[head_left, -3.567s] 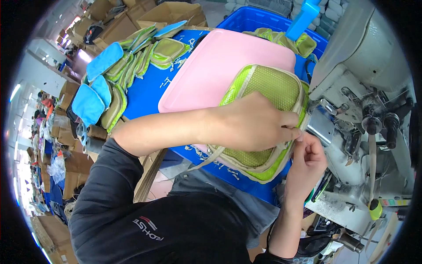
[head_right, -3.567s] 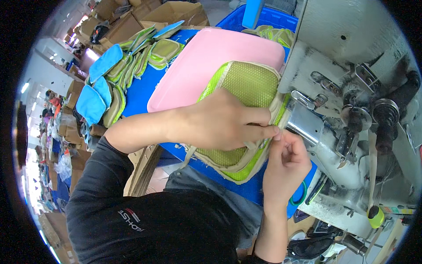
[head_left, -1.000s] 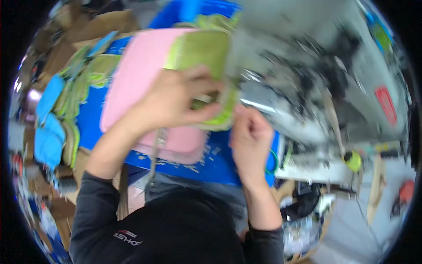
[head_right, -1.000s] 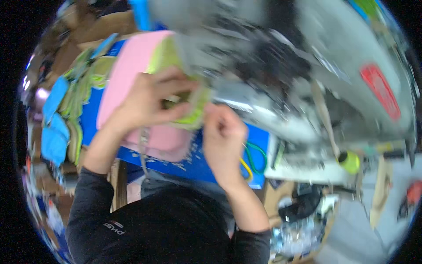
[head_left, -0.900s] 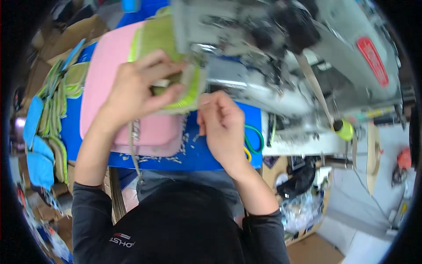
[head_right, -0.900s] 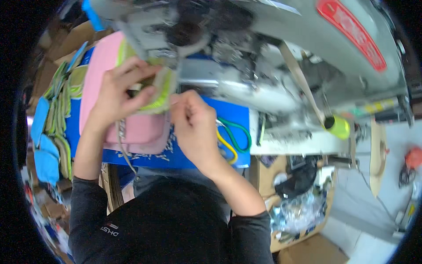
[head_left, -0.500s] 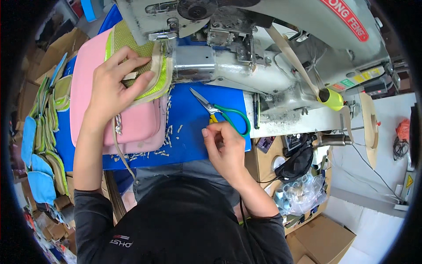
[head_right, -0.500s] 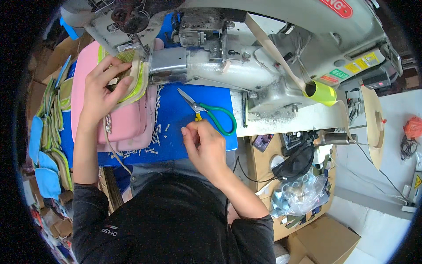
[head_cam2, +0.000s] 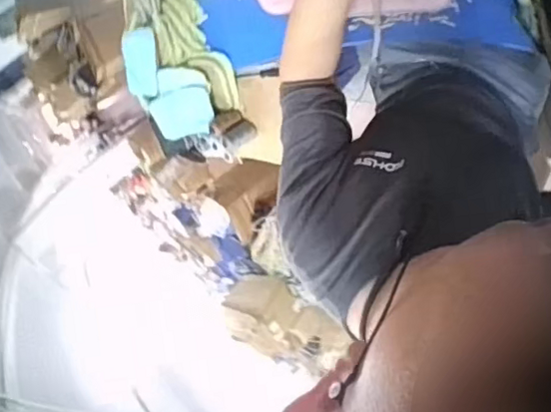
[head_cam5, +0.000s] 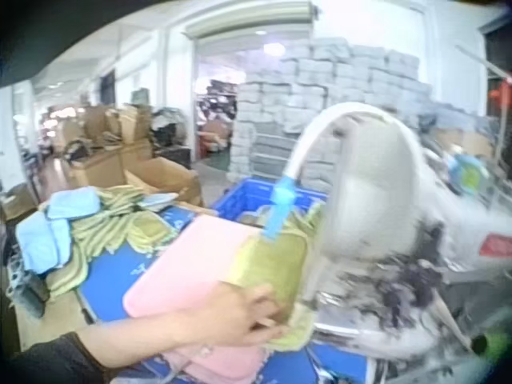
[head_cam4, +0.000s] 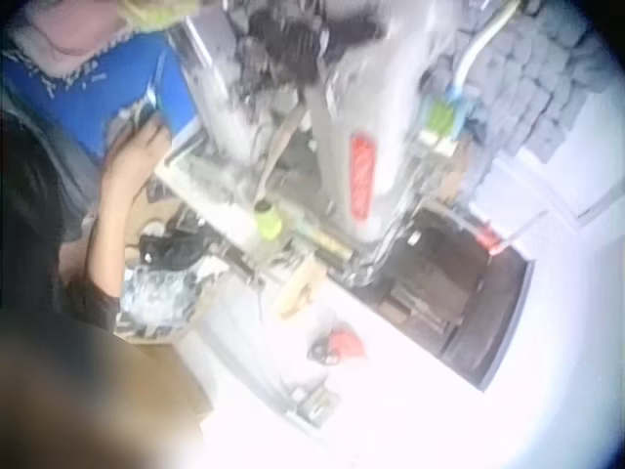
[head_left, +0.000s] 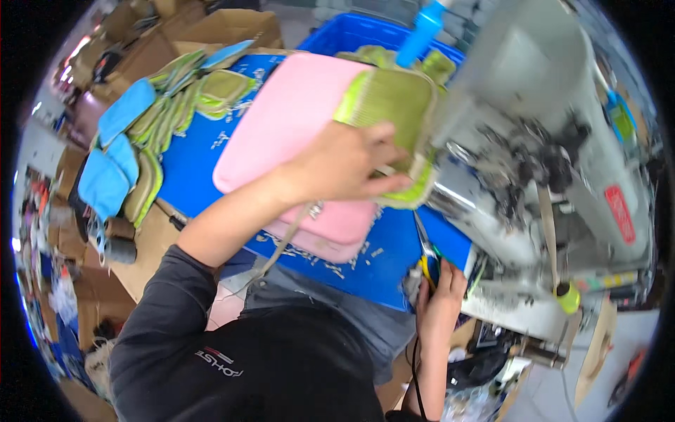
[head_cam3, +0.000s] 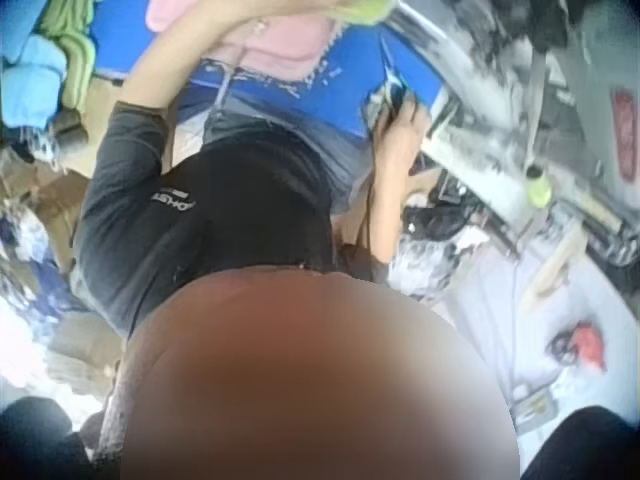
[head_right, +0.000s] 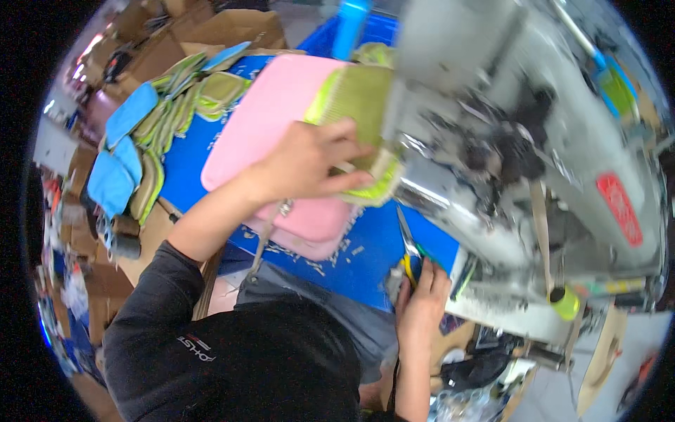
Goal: Trimming loose threads and cleaning up a green mesh bag using scissors.
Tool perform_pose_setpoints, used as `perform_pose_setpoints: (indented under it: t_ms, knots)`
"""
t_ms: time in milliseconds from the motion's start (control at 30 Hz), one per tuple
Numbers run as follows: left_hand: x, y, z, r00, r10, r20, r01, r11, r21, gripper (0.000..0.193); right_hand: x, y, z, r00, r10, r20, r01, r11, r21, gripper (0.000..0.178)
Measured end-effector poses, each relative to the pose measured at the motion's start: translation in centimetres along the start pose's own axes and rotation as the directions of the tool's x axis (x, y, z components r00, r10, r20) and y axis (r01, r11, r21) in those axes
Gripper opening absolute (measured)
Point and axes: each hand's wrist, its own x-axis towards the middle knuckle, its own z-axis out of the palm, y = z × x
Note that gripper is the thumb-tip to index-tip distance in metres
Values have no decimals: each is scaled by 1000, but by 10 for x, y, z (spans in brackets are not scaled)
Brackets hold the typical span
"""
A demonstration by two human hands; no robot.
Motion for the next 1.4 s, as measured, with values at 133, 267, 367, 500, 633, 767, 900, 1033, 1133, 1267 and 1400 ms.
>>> perform_pose_setpoints:
  t_ms: [133,267,367,500,633,767,900,1033,1133,1267,1400]
  knots:
    - [-6,2,-2,997,63,-44,-63,998,-12,49,10,-7,-6,995,-72,63,75,996,-49,46]
    - [-11,7,-8,995,60,74,-62,998,19,65,11,-5,-4,991,-23,133,28,999,-34,45]
    - [-13,16,-8,971,47,234,-68,994,83,65,15,0,-4,990,-15,138,12,1000,17,45]
    - [-24,16,-10,967,31,253,-91,970,227,31,16,14,-2,984,63,169,-101,970,222,37]
    - [-56,3,-39,942,-20,335,-101,936,338,39,10,12,3,926,259,274,-354,851,389,40]
    - [-81,-4,-42,960,-69,270,-24,945,325,39,10,-12,-1,916,126,380,-322,795,513,47]
    - [-85,-1,-37,981,-75,178,29,967,252,40,33,-38,6,872,70,484,-268,896,354,58]
    - [-87,1,-38,984,-60,169,15,967,253,42,51,-63,17,940,1,340,-108,949,296,57]
    - [-93,3,-40,992,-35,122,2,967,256,42,51,-65,22,959,-107,261,-16,903,430,54]
    - [-107,16,-46,996,-69,56,56,976,209,46,34,-55,6,966,105,235,-201,877,436,38]
    - [-110,45,-48,997,-29,-75,39,990,132,46,22,-22,-3,983,136,124,-141,989,33,34]
